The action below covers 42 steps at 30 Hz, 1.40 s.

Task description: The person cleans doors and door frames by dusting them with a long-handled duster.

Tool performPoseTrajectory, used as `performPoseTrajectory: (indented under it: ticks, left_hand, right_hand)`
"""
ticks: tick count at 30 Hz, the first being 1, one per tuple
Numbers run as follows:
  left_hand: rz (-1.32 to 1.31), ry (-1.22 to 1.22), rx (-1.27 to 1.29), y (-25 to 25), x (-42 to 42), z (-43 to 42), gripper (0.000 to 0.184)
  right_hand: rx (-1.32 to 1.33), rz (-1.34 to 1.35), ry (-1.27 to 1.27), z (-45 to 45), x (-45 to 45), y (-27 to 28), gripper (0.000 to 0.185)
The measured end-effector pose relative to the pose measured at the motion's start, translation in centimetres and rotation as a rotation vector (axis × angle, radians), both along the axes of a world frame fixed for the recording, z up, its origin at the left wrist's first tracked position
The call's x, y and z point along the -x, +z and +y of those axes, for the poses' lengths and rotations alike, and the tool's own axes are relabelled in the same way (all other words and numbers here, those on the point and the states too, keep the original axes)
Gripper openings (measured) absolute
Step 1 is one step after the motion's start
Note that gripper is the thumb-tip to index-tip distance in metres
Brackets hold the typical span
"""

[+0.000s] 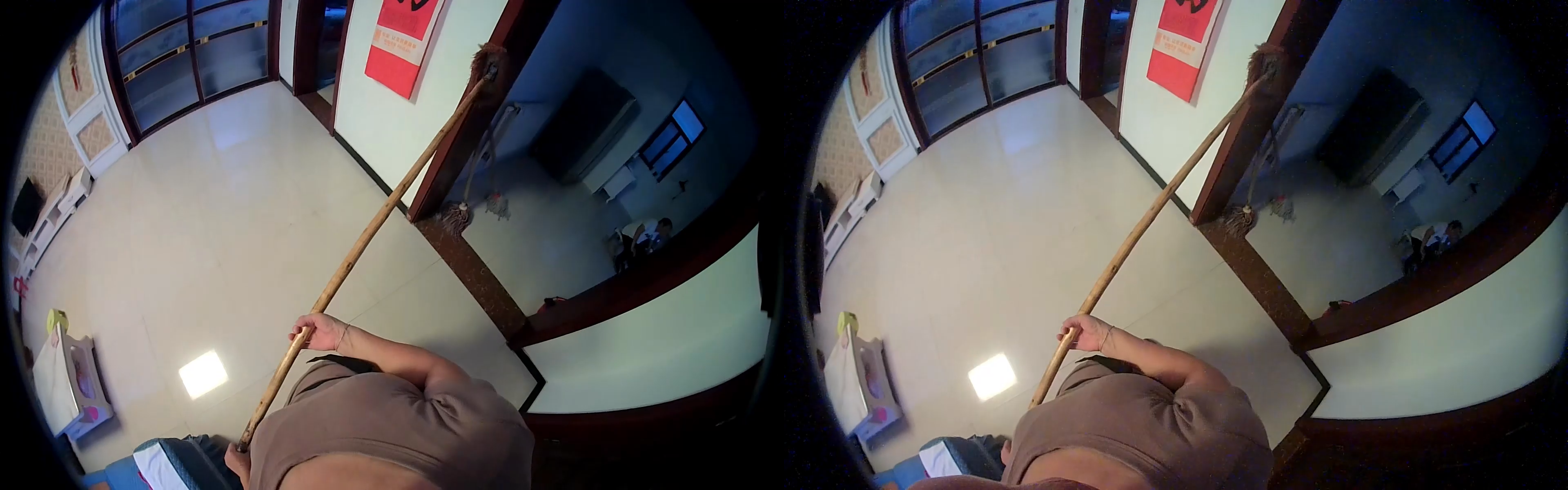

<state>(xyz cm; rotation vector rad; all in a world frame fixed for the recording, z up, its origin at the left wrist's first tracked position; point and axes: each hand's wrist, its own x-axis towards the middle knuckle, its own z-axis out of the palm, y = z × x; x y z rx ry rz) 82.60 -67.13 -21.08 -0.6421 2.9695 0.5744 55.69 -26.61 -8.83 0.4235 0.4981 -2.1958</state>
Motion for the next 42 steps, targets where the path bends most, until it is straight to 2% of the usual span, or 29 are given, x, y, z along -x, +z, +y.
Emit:
performPoseTrajectory:
  ticks: [9,10,14,18,22,28,32,34,37,41,42]
  left_hand:
    - [0.206,-0.002,0.37,6.5,1.0,0.4,0.018]
    - [0.282,-0.031,0.437,7.0,1.3,0.4,0.018]
    - [0.223,-0.056,0.526,8.7,2.0,0.1,0.022]
    - [0.219,-0.165,0.565,6.7,2.5,-0.6,0.026]
    - [0.13,-0.22,0.498,4.0,3.3,-1.4,0.025]
    - [0.029,-0.273,0.335,0.2,7.5,-0.5,0.025]
    - [-0.008,-0.313,0.206,-2.0,12.7,2.6,0.025]
    - [-0.016,-0.333,0.141,-3.0,15.0,4.3,0.025]
    - [-0.02,-0.342,0.073,-3.9,17.9,6.5,0.025]
    - [-0.002,-0.334,0.122,-5.3,19.0,6.6,0.024]
    - [-0.039,-0.35,0.07,-5.1,18.9,6.2,0.023]
  right_hand:
    - [0.043,-0.172,-0.006,-0.6,0.6,-4.6,0.011]
    - [0.017,-0.256,-0.044,-0.7,1.0,-5.2,0.01]
    - [-0.062,-0.472,-0.214,-0.8,2.5,-10.7,0.011]
    - [-0.209,-0.523,-0.295,0.2,3.3,-14.4,0.011]
    - [-0.281,-0.64,-0.374,1.6,4.8,-17.7,0.012]
    - [-0.31,-0.556,-0.418,4.5,7.4,-13.7,0.011]
    - [-0.213,-0.418,-0.487,8.7,10.7,-11.2,0.012]
    - [-0.173,-0.264,-0.585,10.8,11.9,-8.5,0.013]
    - [-0.212,-0.217,-0.645,13.2,13.8,-6.4,0.015]
    - [-0.208,-0.257,-0.625,14.4,15.5,-8.0,0.017]
    - [-0.198,-0.314,-0.625,14.4,15.8,-9.1,0.017]
